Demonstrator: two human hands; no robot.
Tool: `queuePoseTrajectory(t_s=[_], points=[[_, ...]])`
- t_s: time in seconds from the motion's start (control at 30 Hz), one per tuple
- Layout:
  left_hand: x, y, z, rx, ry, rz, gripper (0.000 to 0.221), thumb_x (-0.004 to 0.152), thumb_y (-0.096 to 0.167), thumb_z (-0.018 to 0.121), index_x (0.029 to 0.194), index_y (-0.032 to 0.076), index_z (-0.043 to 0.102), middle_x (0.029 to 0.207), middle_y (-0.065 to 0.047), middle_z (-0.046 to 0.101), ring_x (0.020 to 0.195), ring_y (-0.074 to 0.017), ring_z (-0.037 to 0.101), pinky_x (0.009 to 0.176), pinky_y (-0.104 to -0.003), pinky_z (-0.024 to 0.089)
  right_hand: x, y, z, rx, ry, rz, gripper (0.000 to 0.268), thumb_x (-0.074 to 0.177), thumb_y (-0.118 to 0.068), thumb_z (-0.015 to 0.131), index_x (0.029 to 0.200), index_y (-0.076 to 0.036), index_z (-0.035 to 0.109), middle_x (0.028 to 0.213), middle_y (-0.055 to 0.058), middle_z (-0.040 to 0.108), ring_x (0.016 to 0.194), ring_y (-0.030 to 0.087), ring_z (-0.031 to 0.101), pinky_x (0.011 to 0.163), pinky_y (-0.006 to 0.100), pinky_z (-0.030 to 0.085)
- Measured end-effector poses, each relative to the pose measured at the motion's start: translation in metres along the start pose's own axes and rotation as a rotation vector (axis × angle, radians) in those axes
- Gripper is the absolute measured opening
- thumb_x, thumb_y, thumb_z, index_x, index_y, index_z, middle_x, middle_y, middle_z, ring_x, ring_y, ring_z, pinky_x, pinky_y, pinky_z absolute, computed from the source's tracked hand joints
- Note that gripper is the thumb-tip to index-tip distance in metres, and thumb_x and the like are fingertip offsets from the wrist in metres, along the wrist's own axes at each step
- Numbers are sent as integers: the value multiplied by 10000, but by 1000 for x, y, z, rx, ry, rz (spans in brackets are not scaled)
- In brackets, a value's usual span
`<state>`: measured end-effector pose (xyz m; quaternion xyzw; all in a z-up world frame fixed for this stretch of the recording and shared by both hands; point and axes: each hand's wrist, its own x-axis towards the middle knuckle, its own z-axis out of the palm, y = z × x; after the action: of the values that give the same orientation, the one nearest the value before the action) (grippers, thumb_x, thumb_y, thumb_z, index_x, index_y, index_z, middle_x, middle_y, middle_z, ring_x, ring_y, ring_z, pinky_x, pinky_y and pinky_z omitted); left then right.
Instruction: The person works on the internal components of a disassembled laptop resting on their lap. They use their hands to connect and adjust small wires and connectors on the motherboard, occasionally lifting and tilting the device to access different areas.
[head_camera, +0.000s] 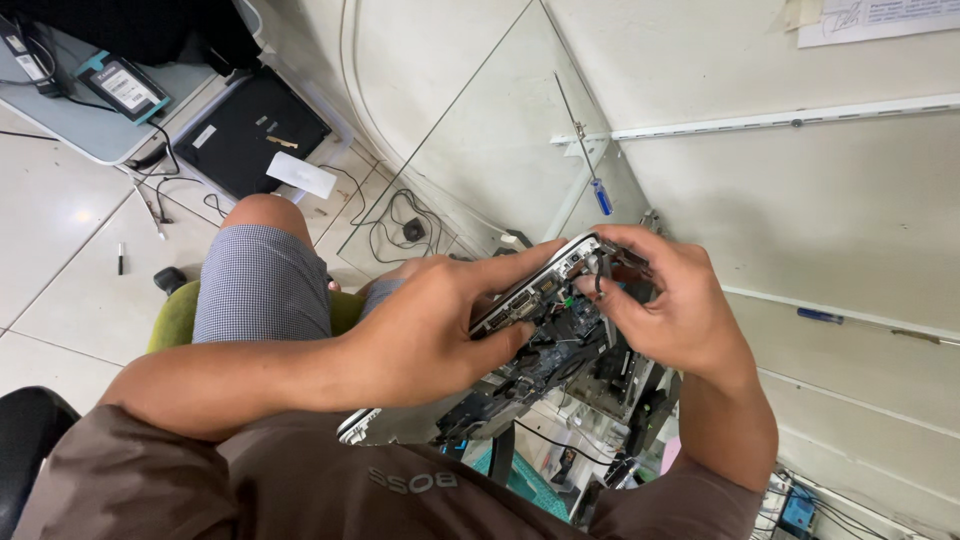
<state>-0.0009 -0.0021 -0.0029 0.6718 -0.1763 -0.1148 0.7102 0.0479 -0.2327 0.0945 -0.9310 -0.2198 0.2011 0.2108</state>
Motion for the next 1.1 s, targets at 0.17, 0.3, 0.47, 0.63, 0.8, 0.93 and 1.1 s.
queuePoseTrajectory(t_s=[0.17,0.3,0.47,0.63,0.8,0.93,1.1], points=[[0,1,-1,-21,-13,-9,654,799,196,652,1427,211,471,445,31,344,437,-99,267,473,-262,352,-1,-9,5,-51,15,60,321,861,-15,601,1177,3,551,872,82,744,790,131,742,709,225,593],[-1,2,2,-150,-8,0,632,788,102,619,1408,134,502,568,55,302,498,-62,235,409,-241,282,0,-16,7,-112,48,40,331,847,4,631,1174,14,583,971,104,711,820,156,690,680,252,591],[-3,6,13,-256,66,48,589,852,68,670,1412,113,491,541,62,203,468,-64,164,433,-250,167,-5,-38,11,-97,208,27,428,869,10,663,1273,4,525,1118,146,609,1018,223,636,950,327,551],[-11,15,31,-512,69,-50,546,871,48,626,1402,72,504,595,92,265,497,-40,203,413,-211,172,-43,-17,50,-32,714,-168,323,882,67,634,1117,1,422,1061,126,408,896,192,438,756,265,477],[-15,22,41,-646,62,-54,555,896,53,613,1430,43,460,791,106,500,567,-10,295,447,-171,276,-68,-37,63,414,770,-387,347,993,-424,544,820,-126,500,818,47,440,758,177,523,790,435,658],[-19,24,45,-541,89,-71,558,871,36,651,1407,90,504,601,99,282,523,-35,192,439,-217,176,-63,-40,46,352,576,-445,544,1060,-559,331,791,-96,429,804,66,412,732,217,504,797,477,650],[-23,20,48,-407,183,-66,574,830,51,712,1377,97,542,835,52,320,537,-17,287,453,-179,268,-63,-52,45,333,579,-275,672,1040,-648,252,712,-82,401,772,76,386,703,240,491,689,341,464]])
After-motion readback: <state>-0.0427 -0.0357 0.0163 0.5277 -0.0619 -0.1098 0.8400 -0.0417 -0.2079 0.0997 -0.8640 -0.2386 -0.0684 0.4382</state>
